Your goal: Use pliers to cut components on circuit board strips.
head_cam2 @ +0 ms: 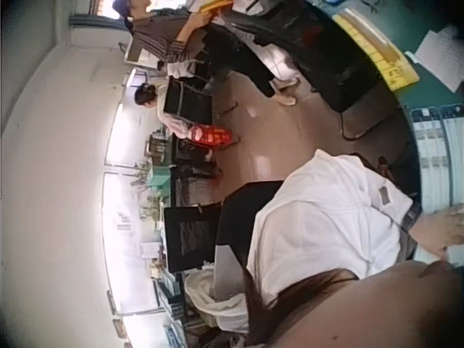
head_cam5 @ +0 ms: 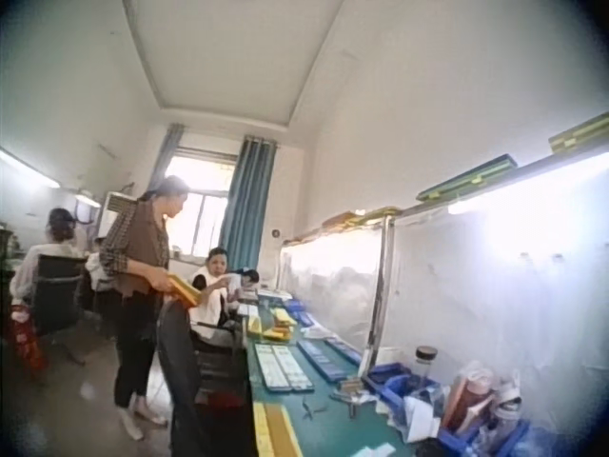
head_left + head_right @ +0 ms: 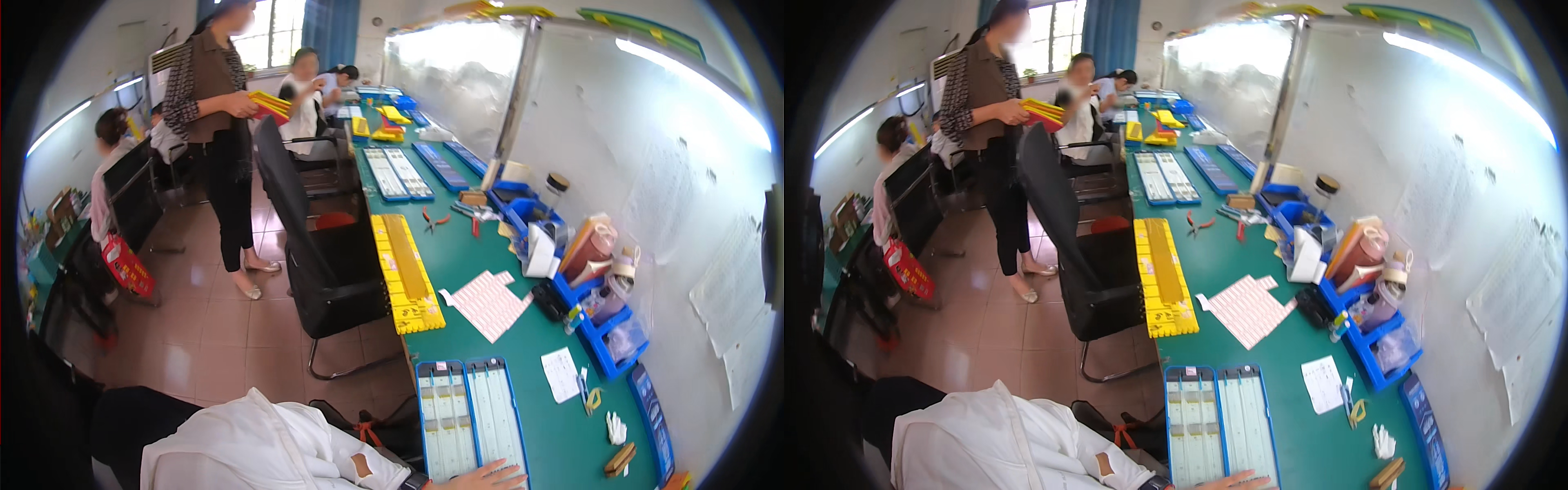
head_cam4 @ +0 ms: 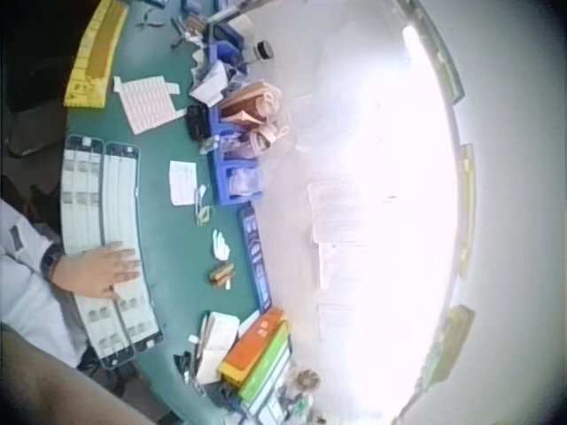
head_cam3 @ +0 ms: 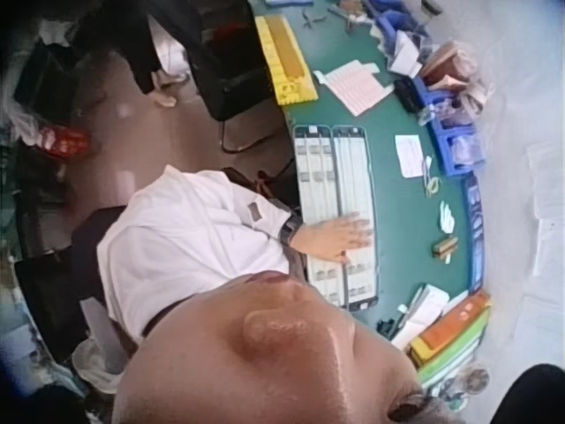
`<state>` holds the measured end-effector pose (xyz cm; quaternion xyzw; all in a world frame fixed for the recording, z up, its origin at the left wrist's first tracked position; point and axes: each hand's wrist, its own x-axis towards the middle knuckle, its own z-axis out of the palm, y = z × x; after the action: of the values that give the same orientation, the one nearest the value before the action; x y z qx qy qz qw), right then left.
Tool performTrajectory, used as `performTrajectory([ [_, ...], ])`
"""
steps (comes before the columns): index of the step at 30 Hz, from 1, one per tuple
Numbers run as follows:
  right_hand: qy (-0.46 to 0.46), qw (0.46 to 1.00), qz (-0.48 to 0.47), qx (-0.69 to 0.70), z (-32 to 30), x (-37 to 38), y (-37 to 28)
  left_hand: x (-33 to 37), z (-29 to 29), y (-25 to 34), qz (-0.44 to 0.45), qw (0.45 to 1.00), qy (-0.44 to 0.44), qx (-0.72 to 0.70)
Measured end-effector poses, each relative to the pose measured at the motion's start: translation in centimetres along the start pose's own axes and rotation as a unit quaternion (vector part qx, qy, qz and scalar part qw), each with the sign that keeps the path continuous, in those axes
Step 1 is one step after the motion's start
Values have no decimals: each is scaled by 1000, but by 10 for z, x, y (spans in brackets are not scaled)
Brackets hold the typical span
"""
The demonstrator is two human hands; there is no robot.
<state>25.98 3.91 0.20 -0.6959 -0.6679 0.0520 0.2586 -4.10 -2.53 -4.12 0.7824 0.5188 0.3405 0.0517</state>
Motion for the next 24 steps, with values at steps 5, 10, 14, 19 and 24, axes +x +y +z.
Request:
performTrajectory([
  [5,47,976,197,-82,-51,-78,138,13,-4,-6,-64,994,-84,0],
  [10,214,932,195,-218,-77,-152,213,37,-19,-10,-87,984,-151,33],
  [14,256,930,103,-244,-77,-143,198,33,-10,1,-38,973,-187,129],
  [19,454,845,193,205,-75,-173,221,31,-11,21,-14,967,-219,128],
  [24,406,888,195,97,-105,-153,144,29,-23,20,-25,982,-184,45],
])
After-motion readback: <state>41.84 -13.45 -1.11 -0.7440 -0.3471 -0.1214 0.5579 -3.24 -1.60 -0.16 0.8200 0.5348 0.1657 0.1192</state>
